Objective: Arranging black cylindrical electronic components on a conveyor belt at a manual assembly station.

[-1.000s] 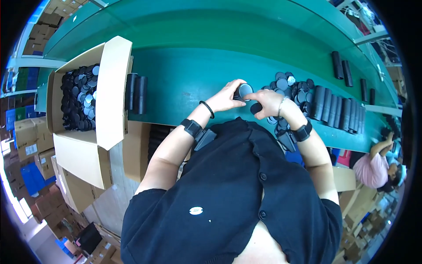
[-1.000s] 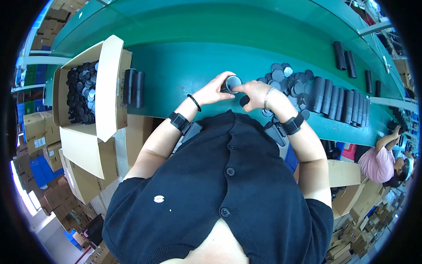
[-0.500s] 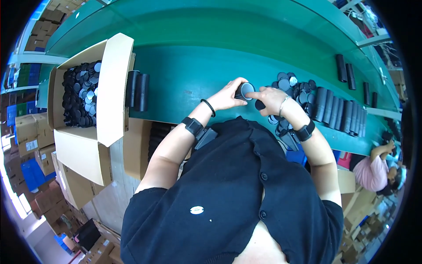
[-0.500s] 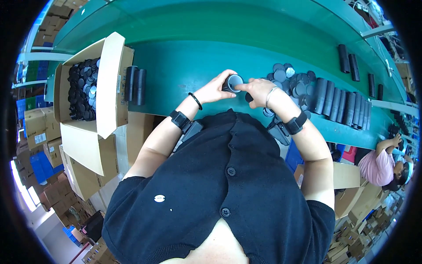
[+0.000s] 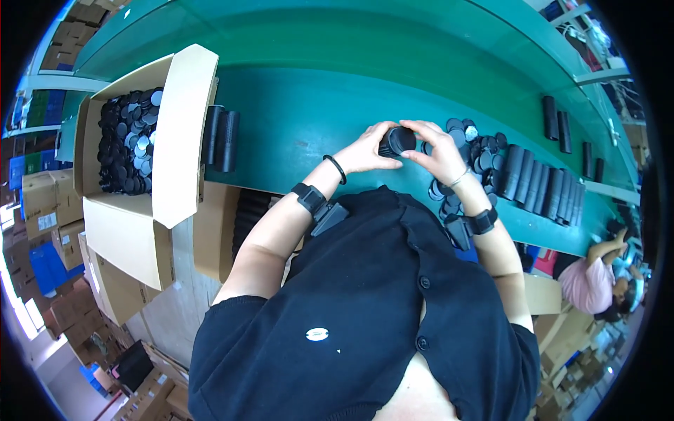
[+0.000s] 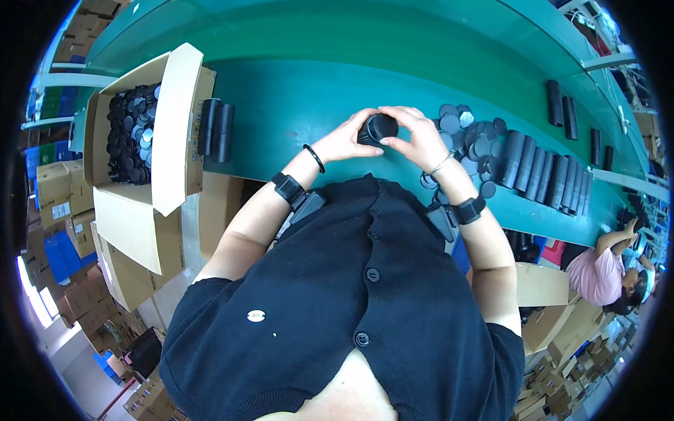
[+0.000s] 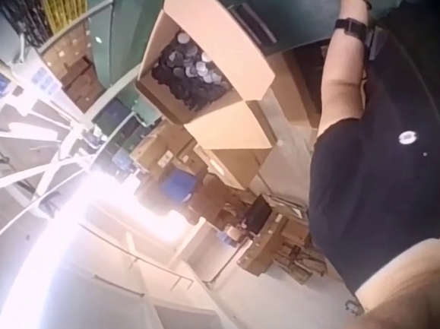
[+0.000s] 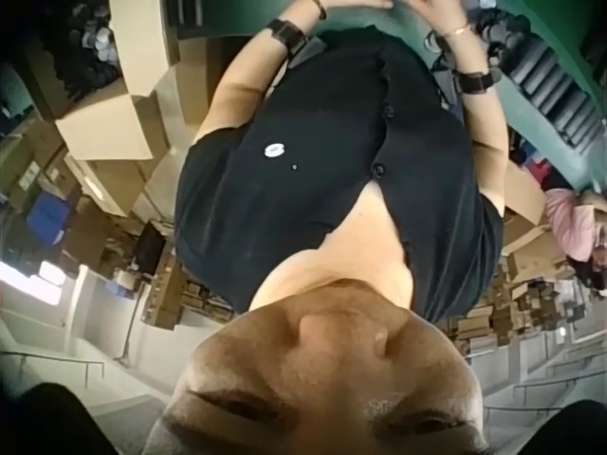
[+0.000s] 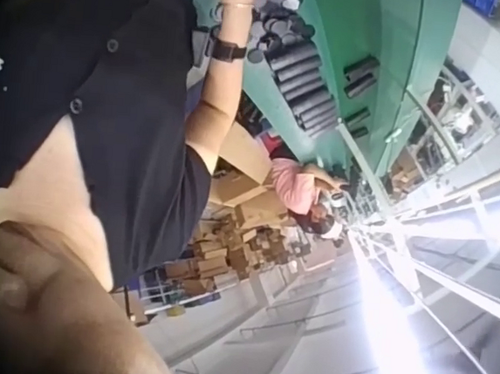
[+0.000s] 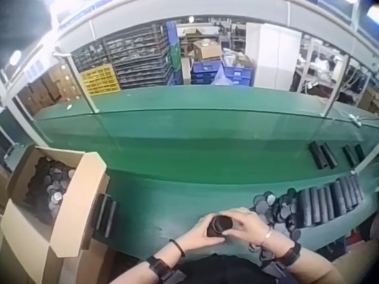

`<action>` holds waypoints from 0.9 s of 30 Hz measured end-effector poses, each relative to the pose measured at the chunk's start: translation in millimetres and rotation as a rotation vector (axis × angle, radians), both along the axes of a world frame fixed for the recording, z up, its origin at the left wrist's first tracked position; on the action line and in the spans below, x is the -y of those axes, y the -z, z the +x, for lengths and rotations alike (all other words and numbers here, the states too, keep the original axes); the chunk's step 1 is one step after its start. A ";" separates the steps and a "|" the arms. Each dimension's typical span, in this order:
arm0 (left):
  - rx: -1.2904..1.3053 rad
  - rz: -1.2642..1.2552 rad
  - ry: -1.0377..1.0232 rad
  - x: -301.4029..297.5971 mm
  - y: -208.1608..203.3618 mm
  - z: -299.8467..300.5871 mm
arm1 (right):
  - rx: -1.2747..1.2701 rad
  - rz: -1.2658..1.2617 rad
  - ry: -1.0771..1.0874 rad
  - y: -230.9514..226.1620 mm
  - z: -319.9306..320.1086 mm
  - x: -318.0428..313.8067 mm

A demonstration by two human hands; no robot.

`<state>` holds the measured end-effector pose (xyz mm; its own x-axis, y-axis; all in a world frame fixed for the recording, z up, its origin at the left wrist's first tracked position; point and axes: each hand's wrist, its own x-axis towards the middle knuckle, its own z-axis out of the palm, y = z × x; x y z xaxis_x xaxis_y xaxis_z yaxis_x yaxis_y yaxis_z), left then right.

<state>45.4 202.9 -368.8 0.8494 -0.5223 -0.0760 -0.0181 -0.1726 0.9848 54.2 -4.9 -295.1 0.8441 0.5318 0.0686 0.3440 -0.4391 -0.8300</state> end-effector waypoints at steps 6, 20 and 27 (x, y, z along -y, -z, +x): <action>0.016 0.175 -0.025 2.2 -17.1 -1.6 | 0.193 -0.068 0.027 16.9 -5.2 -6.9; 0.068 0.138 -0.002 4.4 -13.4 -1.0 | 0.230 -0.207 -0.004 11.0 -5.4 -10.6; 0.070 0.132 -0.037 3.4 -9.9 0.0 | 0.196 -0.142 -0.032 8.2 -1.1 -13.2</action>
<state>45.4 199.5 -358.9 0.8733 -0.4804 -0.0817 -0.0771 -0.3019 0.9502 53.1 8.3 -303.4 0.8047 0.5738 0.1520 0.5079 -0.5331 -0.6766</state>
